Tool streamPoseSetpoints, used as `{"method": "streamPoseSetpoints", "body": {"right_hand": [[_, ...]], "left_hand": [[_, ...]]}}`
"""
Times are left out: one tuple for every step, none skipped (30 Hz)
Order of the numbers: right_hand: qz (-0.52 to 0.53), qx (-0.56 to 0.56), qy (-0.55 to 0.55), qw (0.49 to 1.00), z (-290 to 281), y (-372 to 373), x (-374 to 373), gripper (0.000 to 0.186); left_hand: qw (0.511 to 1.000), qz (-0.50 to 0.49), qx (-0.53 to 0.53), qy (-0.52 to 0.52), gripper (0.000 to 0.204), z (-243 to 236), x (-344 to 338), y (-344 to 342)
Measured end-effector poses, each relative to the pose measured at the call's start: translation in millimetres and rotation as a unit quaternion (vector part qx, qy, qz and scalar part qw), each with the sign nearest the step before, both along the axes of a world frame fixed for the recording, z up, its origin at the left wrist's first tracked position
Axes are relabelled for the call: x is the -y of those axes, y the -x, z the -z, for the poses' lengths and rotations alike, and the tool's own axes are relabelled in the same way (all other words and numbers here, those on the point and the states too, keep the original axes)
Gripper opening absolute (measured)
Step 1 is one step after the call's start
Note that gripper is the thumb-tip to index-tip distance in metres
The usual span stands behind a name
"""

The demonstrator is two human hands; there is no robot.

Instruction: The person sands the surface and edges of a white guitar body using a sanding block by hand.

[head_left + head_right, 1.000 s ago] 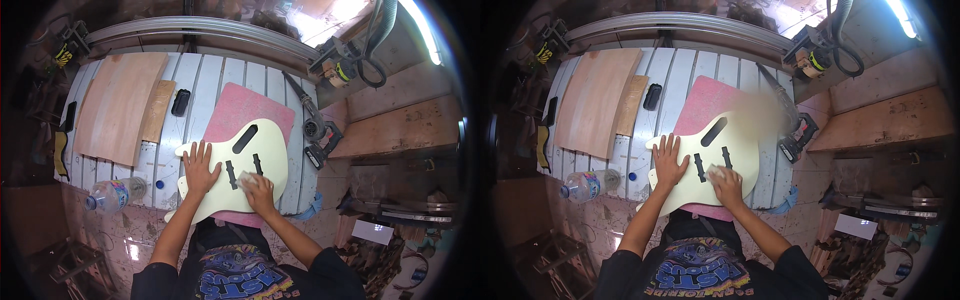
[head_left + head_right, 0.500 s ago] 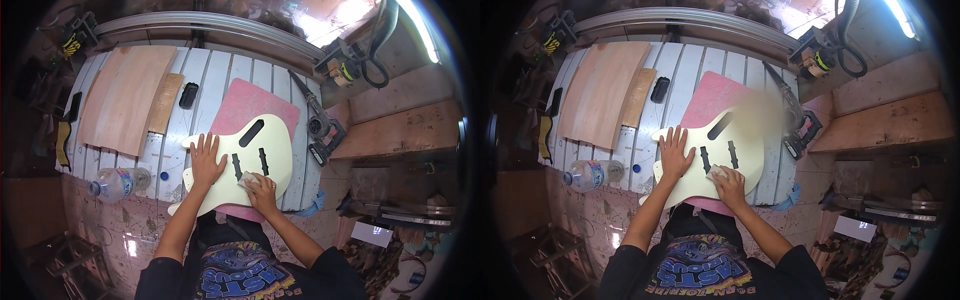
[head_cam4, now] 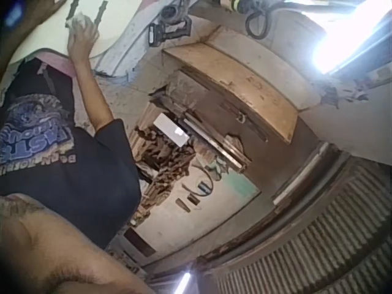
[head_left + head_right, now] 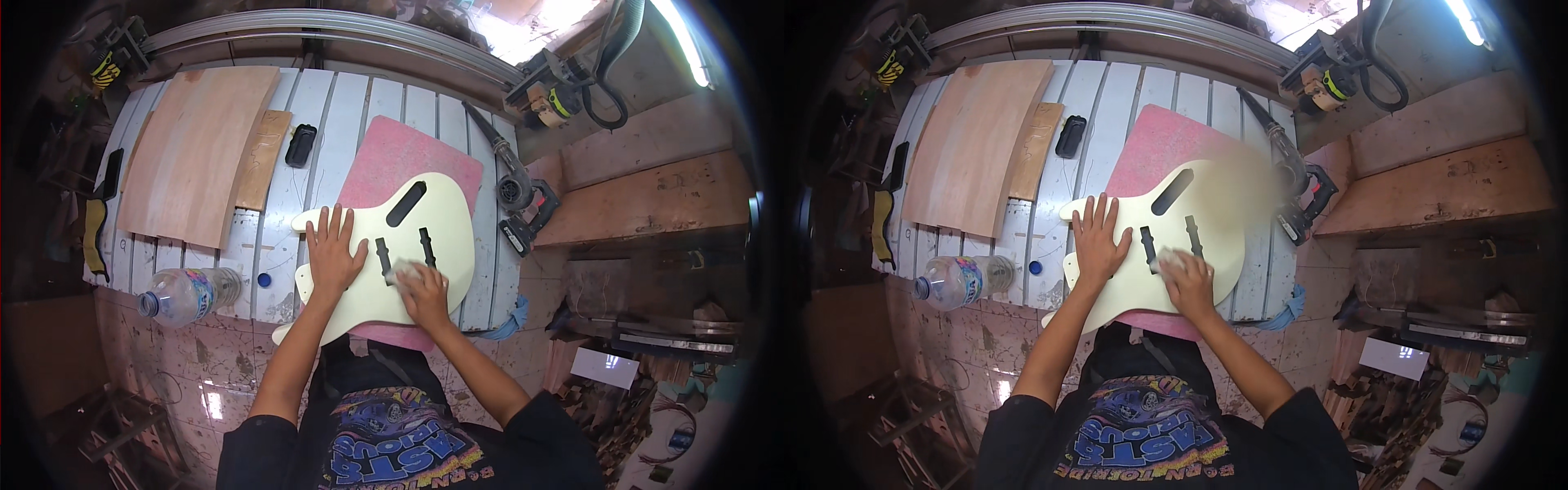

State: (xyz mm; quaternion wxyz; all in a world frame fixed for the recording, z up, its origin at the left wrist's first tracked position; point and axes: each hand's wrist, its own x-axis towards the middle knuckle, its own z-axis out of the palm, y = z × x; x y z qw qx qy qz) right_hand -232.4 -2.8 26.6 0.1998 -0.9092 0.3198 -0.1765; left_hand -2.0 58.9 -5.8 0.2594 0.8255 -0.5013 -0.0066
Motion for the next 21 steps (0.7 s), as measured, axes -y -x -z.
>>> {"method": "streamPoseSetpoints", "body": {"right_hand": [[0.009,0.002,0.007,1.0,-1.0,-18.1,12.9,0.044],[0.017,0.004,0.015,1.0,-2.3,-30.9,24.0,0.043],[0.023,0.012,0.01,1.0,-2.1,-38.2,32.6,0.043],[0.029,0.021,0.006,0.999,-1.3,-44.5,41.3,0.043],[0.031,0.031,0.002,0.999,-0.4,-48.1,45.1,0.043],[0.021,0.019,0.003,1.0,3.1,-42.7,37.7,0.044],[0.01,0.007,0.004,1.0,2.5,-27.1,22.8,0.044],[-0.001,-0.006,0.007,1.0,2.6,-13.8,11.5,0.045],[-0.011,-0.007,-0.006,1.0,3.0,-1.4,2.5,0.046],[-0.021,-0.01,-0.017,1.0,2.0,10.9,-4.2,0.046],[-0.025,-0.011,-0.028,0.999,-3.0,15.1,-7.9,0.047],[-0.019,-0.014,-0.016,1.0,-2.5,9.9,-3.1,0.047],[-0.013,-0.016,-0.004,1.0,1.1,-1.6,8.5,0.047],[-0.006,-0.019,0.008,1.0,0.2,-15.9,20.3,0.046],[0.005,-0.006,0.015,1.0,-2.3,-32.0,32.7,0.045],[0.009,0.002,-0.004,1.0,-4.2,-43.4,46.3,0.044],[0.021,0.007,-0.01,1.0,-3.3,-50.9,51.1,0.045],[0.034,0.011,-0.016,0.999,-3.7,-54.4,52.1,0.046],[0.033,0.007,-0.009,0.999,-4.2,-45.6,43.5,0.045],[0.027,0.004,-0.003,1.0,-1.2,-31.6,29.2,0.045],[0.02,0.0,0.004,1.0,0.4,-17.8,17.4,0.045]], "left_hand": [[1.0,0.001,0.004,0.006,0.068,0.0,1.8,0.4],[1.0,0.002,0.007,0.014,0.068,-0.6,3.6,2.2],[1.0,0.006,0.003,0.013,0.068,-0.7,4.8,4.3],[1.0,0.01,0.001,0.014,0.068,-0.8,6.7,5.1],[1.0,0.01,0.0,0.013,0.068,-0.6,7.0,4.7],[1.0,0.007,0.002,0.013,0.068,1.5,3.8,1.8],[1.0,0.004,0.004,0.013,0.068,3.4,0.7,0.7],[1.0,0.0,0.006,0.014,0.068,4.4,-0.4,-1.8],[1.0,-0.005,0.007,0.014,0.069,4.4,-1.6,-2.6],[1.0,-0.007,0.005,0.013,0.068,3.6,-1.4,-2.2],[1.0,-0.003,0.003,0.013,0.068,2.3,0.4,-0.3],[1.0,0.0,0.002,0.012,0.068,1.0,1.2,0.4],[1.0,-0.001,0.001,0.014,0.068,-0.2,1.7,-0.6],[1.0,0.001,0.001,0.017,0.068,-0.7,3.0,-0.3],[1.0,0.002,-0.001,0.02,0.068,-1.3,5.0,2.0],[1.0,0.005,-0.003,0.023,0.068,-0.7,5.6,4.9],[1.0,0.005,-0.002,0.026,0.068,0.4,5.8,2.0],[1.0,0.006,-0.002,0.029,0.068,1.1,5.6,0.6],[1.0,0.008,-0.003,0.025,0.068,1.5,3.9,1.9],[1.0,0.005,-0.002,0.02,0.068,3.2,1.0,0.0],[1.0,0.001,-0.002,0.017,0.068,3.8,0.5,-1.9]]}}
